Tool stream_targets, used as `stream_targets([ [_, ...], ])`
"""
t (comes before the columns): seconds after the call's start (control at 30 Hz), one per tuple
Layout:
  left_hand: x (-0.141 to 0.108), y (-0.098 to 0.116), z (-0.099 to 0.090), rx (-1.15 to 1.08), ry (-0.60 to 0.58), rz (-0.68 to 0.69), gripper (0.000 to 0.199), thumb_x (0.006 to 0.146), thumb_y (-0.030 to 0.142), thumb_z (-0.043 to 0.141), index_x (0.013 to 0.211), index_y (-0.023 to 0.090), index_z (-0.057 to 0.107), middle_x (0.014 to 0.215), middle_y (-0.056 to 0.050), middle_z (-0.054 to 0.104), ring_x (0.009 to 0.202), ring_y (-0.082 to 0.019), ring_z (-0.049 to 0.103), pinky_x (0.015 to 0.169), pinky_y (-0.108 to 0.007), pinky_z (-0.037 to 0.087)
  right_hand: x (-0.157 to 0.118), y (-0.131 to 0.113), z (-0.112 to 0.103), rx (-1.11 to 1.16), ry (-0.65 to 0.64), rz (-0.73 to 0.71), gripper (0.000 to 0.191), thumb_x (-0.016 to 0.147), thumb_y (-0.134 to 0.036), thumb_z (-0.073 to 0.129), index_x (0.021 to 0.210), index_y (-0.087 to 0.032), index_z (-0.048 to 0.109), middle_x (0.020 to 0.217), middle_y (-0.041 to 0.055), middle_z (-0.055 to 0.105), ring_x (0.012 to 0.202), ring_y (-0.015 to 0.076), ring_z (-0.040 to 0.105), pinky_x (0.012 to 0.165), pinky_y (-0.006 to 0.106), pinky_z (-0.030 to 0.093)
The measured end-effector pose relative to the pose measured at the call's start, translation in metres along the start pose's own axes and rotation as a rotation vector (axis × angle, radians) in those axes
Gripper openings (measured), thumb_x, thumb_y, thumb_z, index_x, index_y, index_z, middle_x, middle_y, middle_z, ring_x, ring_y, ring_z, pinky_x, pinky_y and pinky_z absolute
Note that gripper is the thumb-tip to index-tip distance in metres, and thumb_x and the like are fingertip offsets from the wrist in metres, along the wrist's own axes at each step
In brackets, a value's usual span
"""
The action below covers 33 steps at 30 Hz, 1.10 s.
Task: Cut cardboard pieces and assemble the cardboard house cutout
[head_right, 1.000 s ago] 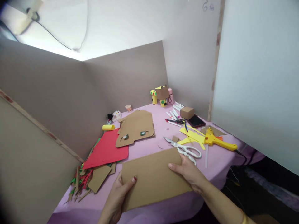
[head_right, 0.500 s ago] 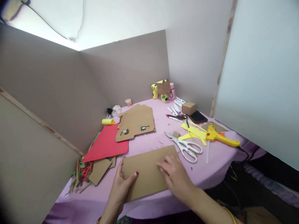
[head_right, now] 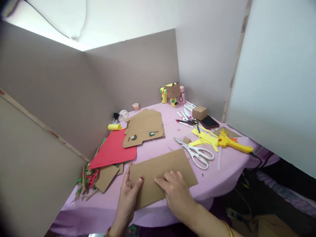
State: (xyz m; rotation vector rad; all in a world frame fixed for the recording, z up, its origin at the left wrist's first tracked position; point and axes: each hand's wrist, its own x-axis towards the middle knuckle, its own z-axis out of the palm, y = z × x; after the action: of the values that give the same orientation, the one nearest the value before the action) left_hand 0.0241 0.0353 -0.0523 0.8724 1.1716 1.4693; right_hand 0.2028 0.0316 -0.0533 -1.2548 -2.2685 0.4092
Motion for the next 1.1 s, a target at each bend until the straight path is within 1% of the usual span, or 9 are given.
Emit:
stream_targets([
  [0.2, -0.004, 0.007, -0.002, -0.043, 0.007, -0.112, 0.080, 0.076, 0.031, 0.066, 0.141, 0.031, 0.019, 0.135, -0.011, 0.048, 0.117, -0.024, 0.051, 0.097, -0.037, 0.043, -0.004, 0.013, -0.001, 0.005, 0.039, 0.053, 0.043, 0.084, -0.003, 0.038, 0.114, -0.024, 0.063, 0.085, 0.0072, 0.059, 0.082, 0.0230, 0.050, 0.074, 0.037, 0.036],
  [0.3, -0.003, 0.008, -0.002, -0.034, 0.028, -0.127, 0.081, 0.075, 0.030, 0.067, 0.141, 0.030, 0.020, 0.134, -0.012, 0.048, 0.117, -0.024, 0.052, 0.096, -0.036, 0.044, -0.007, 0.028, -0.003, -0.009, 0.076, 0.082, 0.043, 0.084, -0.003, 0.039, 0.112, -0.022, 0.065, 0.084, 0.0076, 0.060, 0.080, 0.0229, 0.051, 0.073, 0.037, 0.037],
  [0.4, 0.000, 0.006, -0.003, -0.014, 0.031, -0.128, 0.077, 0.074, 0.031, 0.068, 0.138, 0.029, 0.026, 0.134, -0.012, 0.048, 0.116, -0.024, 0.052, 0.095, -0.034, 0.044, -0.012, 0.046, -0.007, -0.035, 0.105, 0.128, 0.042, 0.084, -0.003, 0.040, 0.111, -0.023, 0.066, 0.082, 0.0070, 0.060, 0.082, 0.0229, 0.053, 0.073, 0.036, 0.038],
  [0.57, 0.005, 0.004, -0.007, 0.032, 0.040, -0.160, 0.076, 0.073, 0.032, 0.068, 0.137, 0.028, 0.028, 0.130, -0.013, 0.052, 0.106, -0.025, 0.059, 0.090, -0.036, 0.049, -0.015, 0.071, -0.016, -0.078, 0.139, 0.213, 0.039, 0.084, -0.005, 0.042, 0.105, -0.023, 0.069, 0.082, 0.0073, 0.062, 0.083, 0.0246, 0.054, 0.074, 0.038, 0.038],
  [0.63, 0.007, 0.003, -0.010, 0.047, 0.029, -0.165, 0.079, 0.072, 0.032, 0.069, 0.138, 0.028, 0.026, 0.130, -0.013, 0.052, 0.105, -0.024, 0.060, 0.088, -0.036, 0.049, -0.015, 0.074, -0.017, -0.084, 0.144, 0.222, 0.038, 0.084, -0.004, 0.041, 0.104, -0.021, 0.069, 0.081, 0.0078, 0.061, 0.082, 0.0252, 0.055, 0.074, 0.039, 0.039],
  [0.73, 0.009, 0.003, -0.012, 0.092, 0.030, -0.159, 0.084, 0.070, 0.031, 0.071, 0.139, 0.023, 0.025, 0.125, -0.015, 0.056, 0.099, -0.025, 0.063, 0.085, -0.036, 0.051, -0.016, 0.074, -0.017, -0.087, 0.146, 0.217, 0.038, 0.084, -0.005, 0.042, 0.105, -0.021, 0.068, 0.081, 0.0085, 0.061, 0.082, 0.0262, 0.055, 0.075, 0.041, 0.039],
  [0.9, 0.015, 0.014, -0.011, 0.154, 0.064, -0.169, 0.071, 0.076, 0.024, 0.063, 0.139, 0.023, 0.028, 0.120, -0.013, 0.060, 0.097, -0.023, 0.063, 0.083, -0.034, 0.052, -0.015, 0.071, -0.022, -0.066, 0.169, 0.188, 0.031, 0.087, -0.011, 0.043, 0.105, -0.020, 0.067, 0.080, 0.0066, 0.059, 0.081, 0.0226, 0.054, 0.076, 0.038, 0.042],
  [1.0, 0.026, 0.024, -0.012, 0.175, 0.082, -0.157, 0.065, 0.079, 0.023, 0.058, 0.138, 0.025, 0.031, 0.115, -0.011, 0.062, 0.096, -0.021, 0.064, 0.084, -0.033, 0.051, -0.009, 0.079, -0.033, -0.075, 0.212, 0.202, 0.029, 0.088, -0.015, 0.042, 0.104, -0.018, 0.066, 0.087, 0.0078, 0.058, 0.087, 0.0226, 0.053, 0.081, 0.037, 0.043],
  [1.1, 0.042, 0.033, -0.014, 0.155, 0.080, -0.176, 0.063, 0.080, 0.025, 0.059, 0.137, 0.027, 0.033, 0.116, -0.009, 0.062, 0.100, -0.021, 0.062, 0.088, -0.034, 0.049, -0.001, 0.094, -0.047, -0.115, 0.259, 0.248, 0.032, 0.087, -0.017, 0.043, 0.114, -0.013, 0.059, 0.106, 0.0139, 0.054, 0.101, 0.0271, 0.049, 0.087, 0.042, 0.042],
])
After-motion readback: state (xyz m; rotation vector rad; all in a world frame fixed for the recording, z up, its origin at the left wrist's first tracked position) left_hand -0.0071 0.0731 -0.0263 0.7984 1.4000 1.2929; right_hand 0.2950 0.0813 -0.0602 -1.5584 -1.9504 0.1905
